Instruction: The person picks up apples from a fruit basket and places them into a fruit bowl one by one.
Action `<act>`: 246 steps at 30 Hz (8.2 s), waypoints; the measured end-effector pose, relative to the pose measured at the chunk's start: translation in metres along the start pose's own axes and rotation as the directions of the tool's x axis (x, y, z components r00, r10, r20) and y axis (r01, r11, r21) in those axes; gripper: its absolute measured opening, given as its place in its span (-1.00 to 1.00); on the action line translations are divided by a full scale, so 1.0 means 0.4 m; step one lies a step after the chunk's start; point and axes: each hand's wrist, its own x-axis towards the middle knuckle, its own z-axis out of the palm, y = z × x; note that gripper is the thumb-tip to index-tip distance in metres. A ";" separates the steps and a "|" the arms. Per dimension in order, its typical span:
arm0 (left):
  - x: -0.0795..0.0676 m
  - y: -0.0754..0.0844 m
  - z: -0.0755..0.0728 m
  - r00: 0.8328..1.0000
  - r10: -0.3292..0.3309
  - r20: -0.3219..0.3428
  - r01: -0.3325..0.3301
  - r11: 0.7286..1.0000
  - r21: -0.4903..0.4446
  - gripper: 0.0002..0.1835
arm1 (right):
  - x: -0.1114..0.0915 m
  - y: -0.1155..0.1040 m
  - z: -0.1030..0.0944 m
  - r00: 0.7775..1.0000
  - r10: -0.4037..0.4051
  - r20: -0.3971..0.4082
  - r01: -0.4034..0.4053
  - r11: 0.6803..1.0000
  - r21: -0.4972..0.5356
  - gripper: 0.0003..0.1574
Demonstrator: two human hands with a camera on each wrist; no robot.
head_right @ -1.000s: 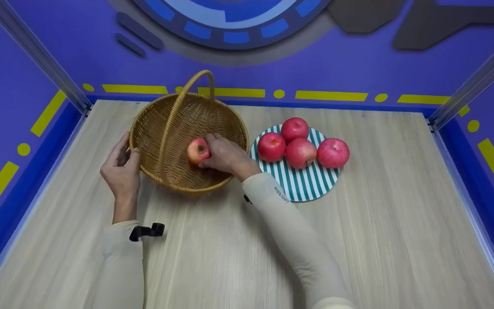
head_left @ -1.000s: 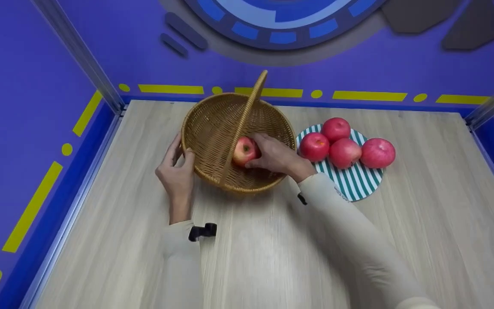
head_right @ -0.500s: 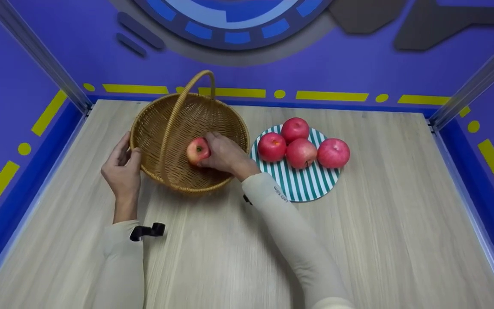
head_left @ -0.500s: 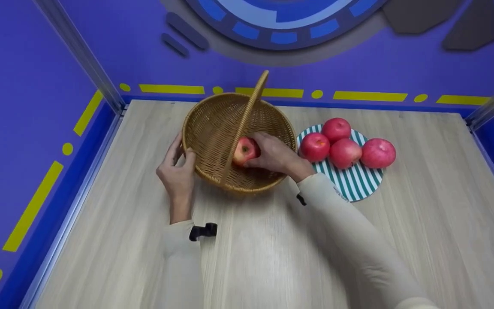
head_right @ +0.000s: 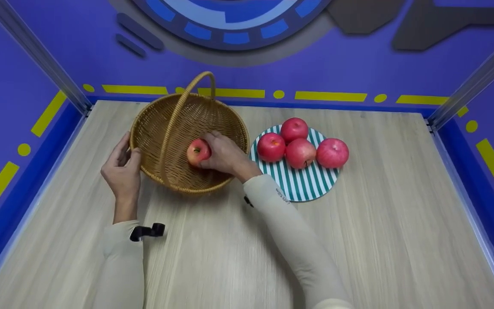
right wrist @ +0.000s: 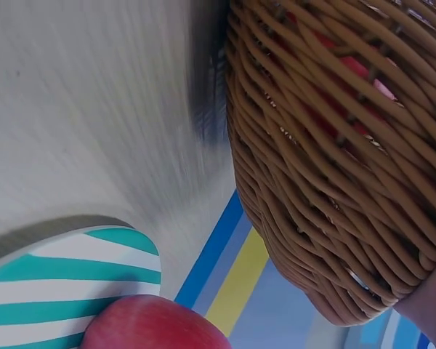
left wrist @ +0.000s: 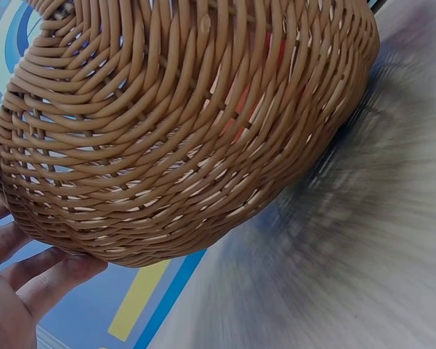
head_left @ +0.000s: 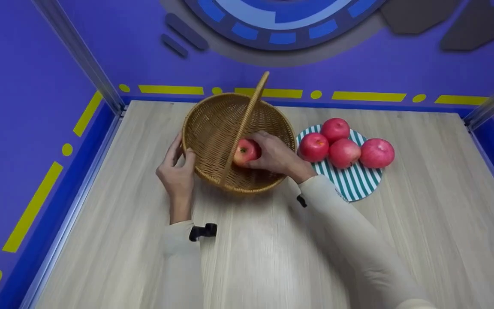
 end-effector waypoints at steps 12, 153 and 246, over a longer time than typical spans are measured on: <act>-0.001 -0.007 0.002 1.000 -0.016 -0.008 0.016 1.000 0.005 -0.57 | -0.022 -0.006 -0.016 0.991 -0.082 -0.102 0.087 0.995 0.041 -0.09; 0.002 -0.023 -0.009 0.989 -0.149 -0.015 0.148 0.988 -0.042 -0.57 | -0.539 0.247 -0.187 0.904 0.391 -0.172 -0.324 0.890 0.320 0.04; 0.005 -0.091 -0.007 0.976 -0.212 -0.056 0.218 0.964 0.152 -0.52 | -0.563 0.235 -0.221 0.897 0.423 -0.130 -0.342 0.849 0.403 -0.11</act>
